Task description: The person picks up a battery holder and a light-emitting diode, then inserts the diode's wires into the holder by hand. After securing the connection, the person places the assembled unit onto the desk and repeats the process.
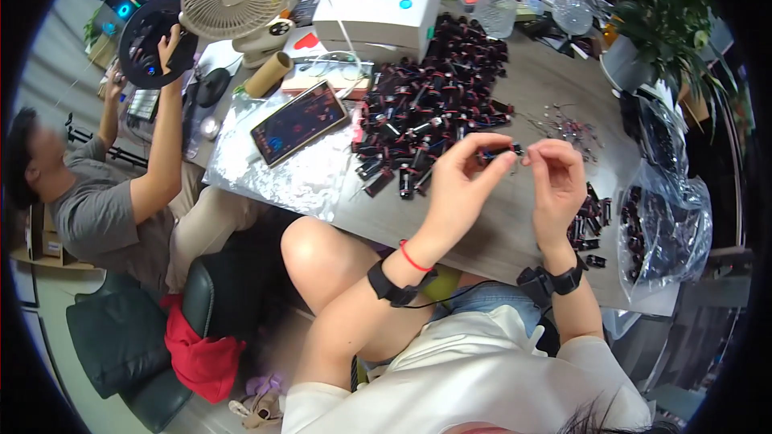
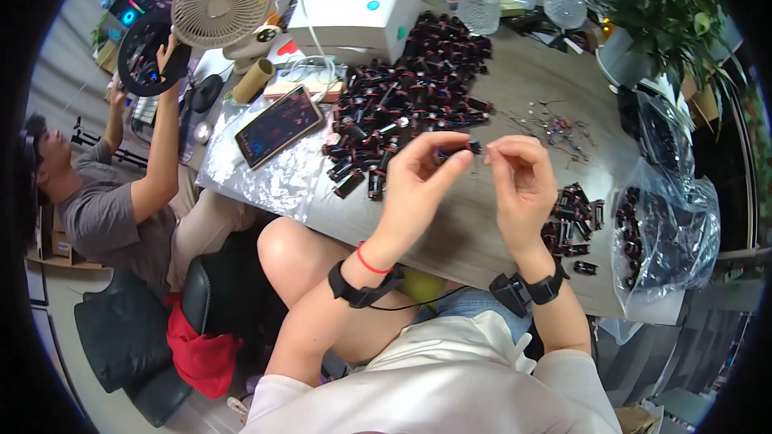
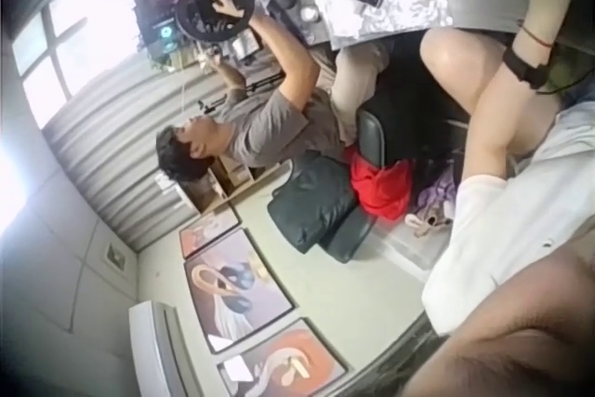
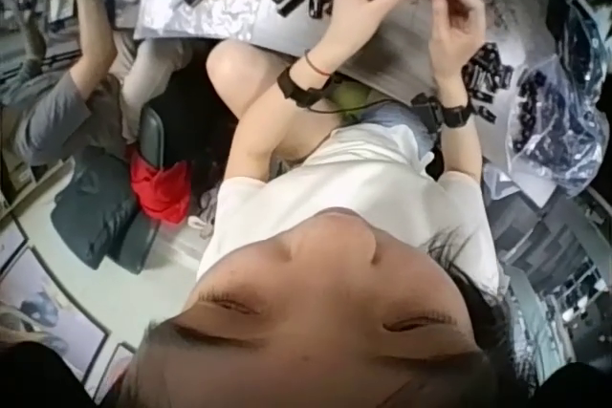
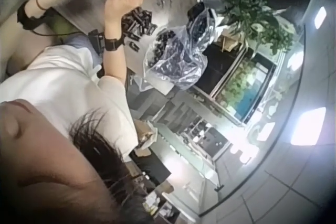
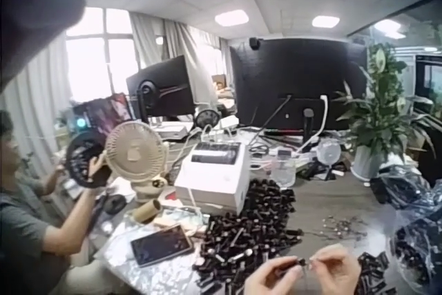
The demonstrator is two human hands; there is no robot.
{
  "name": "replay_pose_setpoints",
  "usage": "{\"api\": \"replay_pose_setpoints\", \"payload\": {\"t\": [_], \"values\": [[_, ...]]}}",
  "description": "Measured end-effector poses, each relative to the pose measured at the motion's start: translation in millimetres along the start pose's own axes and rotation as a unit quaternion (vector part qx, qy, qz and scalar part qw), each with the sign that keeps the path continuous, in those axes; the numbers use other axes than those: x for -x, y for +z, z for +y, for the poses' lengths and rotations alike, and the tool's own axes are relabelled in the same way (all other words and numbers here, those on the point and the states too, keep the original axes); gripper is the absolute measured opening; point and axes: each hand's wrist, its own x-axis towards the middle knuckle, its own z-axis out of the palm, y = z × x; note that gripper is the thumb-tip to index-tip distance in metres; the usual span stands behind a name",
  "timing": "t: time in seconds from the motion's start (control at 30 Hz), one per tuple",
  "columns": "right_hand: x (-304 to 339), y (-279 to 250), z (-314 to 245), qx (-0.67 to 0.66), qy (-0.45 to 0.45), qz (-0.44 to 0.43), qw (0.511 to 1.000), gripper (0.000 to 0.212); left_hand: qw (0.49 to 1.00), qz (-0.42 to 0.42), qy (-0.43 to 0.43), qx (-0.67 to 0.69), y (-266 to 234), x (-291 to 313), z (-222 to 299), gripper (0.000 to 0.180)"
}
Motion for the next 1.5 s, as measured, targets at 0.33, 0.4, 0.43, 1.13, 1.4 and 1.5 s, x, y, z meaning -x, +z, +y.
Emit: {"api": "replay_pose_setpoints", "payload": {"t": [0.33,0.4,0.43,1.13,1.4,1.5], "values": [[-2,12,3,0.108,-0.037,-0.007,0.993,0.014,1.000,-0.010,-0.004,-0.001,-9,-4,1,0.022],[-1,12,1,0.100,0.005,-0.016,0.995,0.014,1.000,-0.013,-0.005,0.002,-12,-6,0,0.022],[-1,11,1,0.101,0.006,-0.016,0.995,0.014,1.000,-0.015,-0.004,0.002,-13,-7,-1,0.022],[-8,7,-2,0.231,-0.122,-0.071,0.963,0.018,0.993,-0.062,0.036,-0.098,-30,-17,12,0.019],[-6,6,0,0.231,-0.099,-0.066,0.966,0.017,0.990,-0.055,0.059,-0.116,-28,-18,10,0.020],[-8,11,1,0.224,-0.095,-0.072,0.967,0.017,0.988,-0.061,0.047,-0.137,-29,-18,11,0.020]]}}
